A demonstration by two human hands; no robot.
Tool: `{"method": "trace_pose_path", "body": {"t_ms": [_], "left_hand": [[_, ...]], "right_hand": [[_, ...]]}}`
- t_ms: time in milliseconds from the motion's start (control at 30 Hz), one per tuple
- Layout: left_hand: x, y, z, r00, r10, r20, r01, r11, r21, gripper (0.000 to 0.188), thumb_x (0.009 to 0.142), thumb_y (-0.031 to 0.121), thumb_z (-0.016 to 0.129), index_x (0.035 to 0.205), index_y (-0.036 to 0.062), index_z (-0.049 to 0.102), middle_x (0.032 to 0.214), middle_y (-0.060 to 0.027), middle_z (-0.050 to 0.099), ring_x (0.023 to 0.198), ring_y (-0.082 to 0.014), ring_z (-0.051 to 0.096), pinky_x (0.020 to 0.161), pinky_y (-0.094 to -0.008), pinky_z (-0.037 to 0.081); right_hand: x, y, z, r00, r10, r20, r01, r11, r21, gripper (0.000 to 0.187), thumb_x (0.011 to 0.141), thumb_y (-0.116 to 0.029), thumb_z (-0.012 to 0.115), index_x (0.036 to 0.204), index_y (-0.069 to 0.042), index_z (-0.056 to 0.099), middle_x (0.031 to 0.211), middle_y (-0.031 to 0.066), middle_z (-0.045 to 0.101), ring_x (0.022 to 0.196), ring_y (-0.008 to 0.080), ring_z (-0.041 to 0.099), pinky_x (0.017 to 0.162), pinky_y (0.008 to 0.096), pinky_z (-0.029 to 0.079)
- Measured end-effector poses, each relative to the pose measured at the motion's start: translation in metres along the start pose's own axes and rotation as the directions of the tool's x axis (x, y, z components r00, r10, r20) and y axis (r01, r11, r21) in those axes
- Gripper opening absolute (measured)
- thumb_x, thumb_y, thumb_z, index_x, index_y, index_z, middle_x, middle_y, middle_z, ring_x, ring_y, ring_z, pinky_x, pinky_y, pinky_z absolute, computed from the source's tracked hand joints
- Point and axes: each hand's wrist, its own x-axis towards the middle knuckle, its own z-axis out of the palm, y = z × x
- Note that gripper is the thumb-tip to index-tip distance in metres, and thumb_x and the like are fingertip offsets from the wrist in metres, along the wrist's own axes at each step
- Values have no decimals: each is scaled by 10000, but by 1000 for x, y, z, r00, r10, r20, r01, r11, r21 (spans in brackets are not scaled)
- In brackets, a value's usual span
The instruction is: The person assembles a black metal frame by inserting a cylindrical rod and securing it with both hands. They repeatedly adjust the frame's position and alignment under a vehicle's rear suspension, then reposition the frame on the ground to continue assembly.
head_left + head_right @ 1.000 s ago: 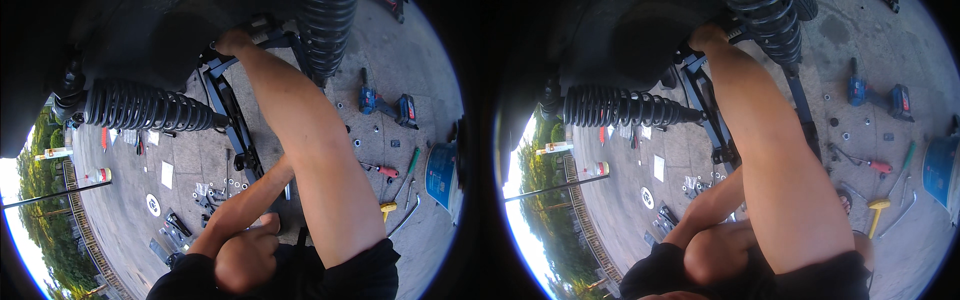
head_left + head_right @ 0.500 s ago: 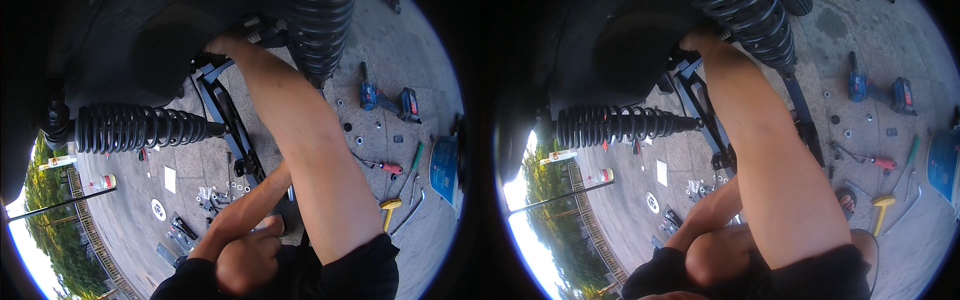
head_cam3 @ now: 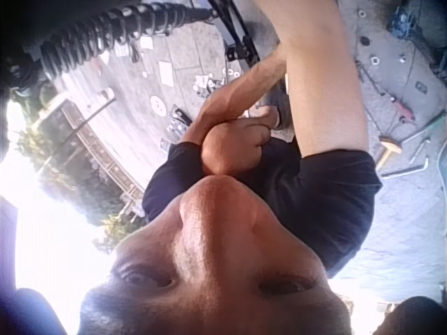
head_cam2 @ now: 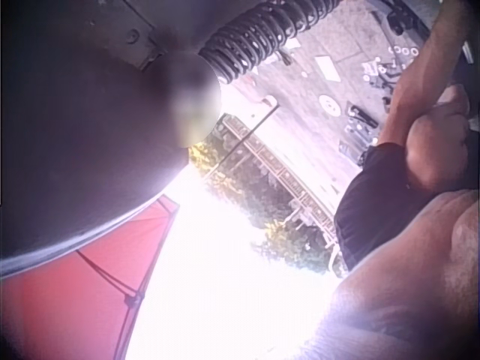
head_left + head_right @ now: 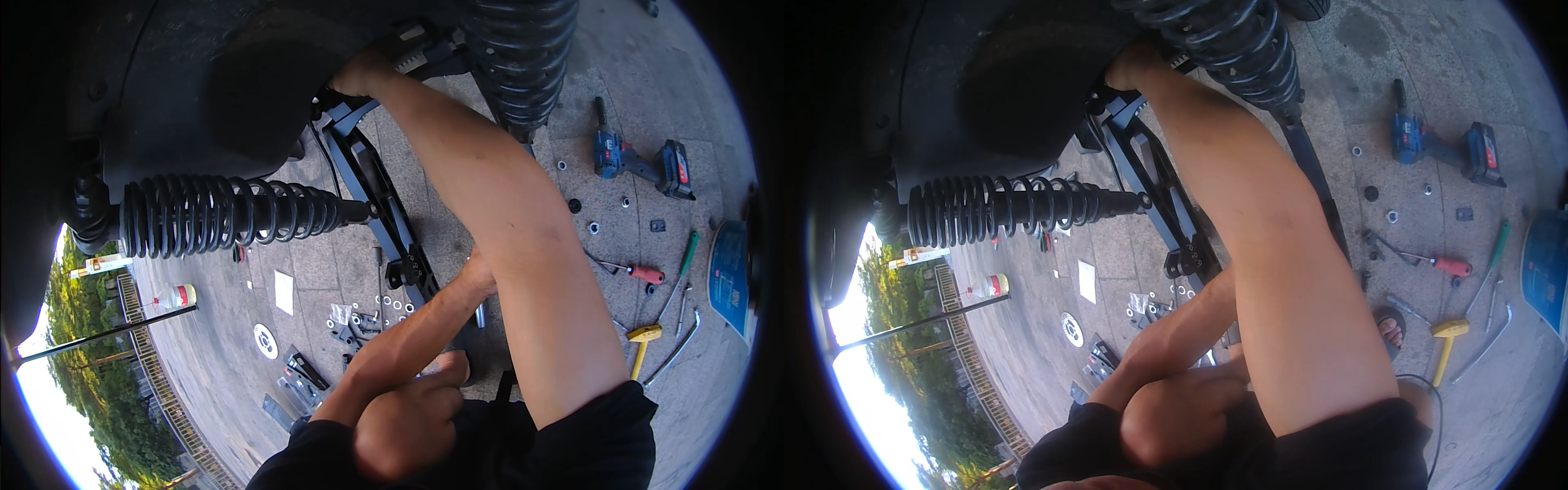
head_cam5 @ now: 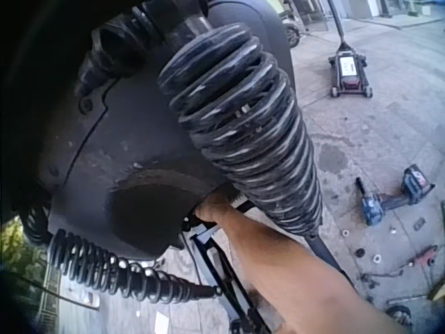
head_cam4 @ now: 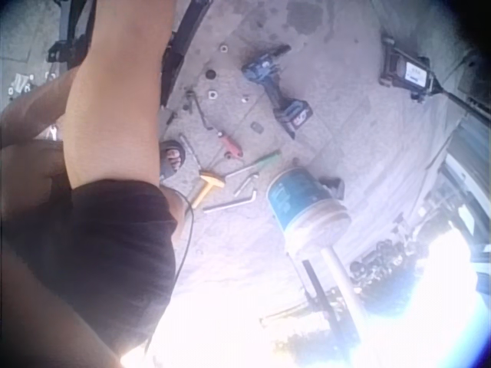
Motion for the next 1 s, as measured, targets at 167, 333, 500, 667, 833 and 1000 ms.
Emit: {"method": "trace_pose_path", "body": {"t_ms": [167,333,500,667,833,1000], "left_hand": [[-2,2,2,997,39,-63,-37,999,29,422,904,195,658,1239,-15,510,1168,-141,609,1033,-244,628,850,-384,537],[-5,5,3,982,102,-156,-89,992,92,430,895,190,672,1238,-14,513,1172,-139,608,1031,-243,628,847,-384,538],[-5,3,-2,991,47,-122,-47,999,5,450,875,188,697,1235,-14,518,1170,-133,611,1018,-235,630,838,-384,541],[-6,3,-4,993,47,-106,-46,999,13,442,877,181,693,1234,-14,521,1169,-131,612,1031,-236,626,847,-387,538],[-7,5,1,985,52,-166,-38,995,90,411,908,169,648,1245,-19,506,1189,-141,599,1058,-248,618,864,-390,533],[-8,3,3,970,95,-223,-81,994,72,407,932,162,612,1274,-17,482,1221,-146,581,1094,-252,601,878,-390,527]], "right_hand": [[-9,-7,-16,986,-30,166,61,980,-189,372,956,-208,443,1288,-114,582,1362,88,543,1244,242,517,1051,326,390],[-17,-6,-32,971,-15,237,36,996,-82,381,960,-213,412,1277,-97,588,1375,94,528,1260,228,503,1069,316,367],[-9,-6,-19,981,-86,174,116,978,-172,366,958,-215,422,1257,-107,604,1363,91,539,1247,213,516,1065,317,373],[-6,-5,-9,983,-18,183,59,974,-219,334,951,-210,434,1191,-126,651,1304,89,586,1211,199,548,1043,334,401],[-16,-10,-22,982,-9,191,50,977,-208,326,949,-192,435,1181,-122,655,1292,89,593,1210,203,549,1046,333,397],[-29,-12,-44,965,-35,260,81,982,-169,346,956,-182,419,1219,-101,628,1315,84,578,1235,216,528,1073,327,365]]}}
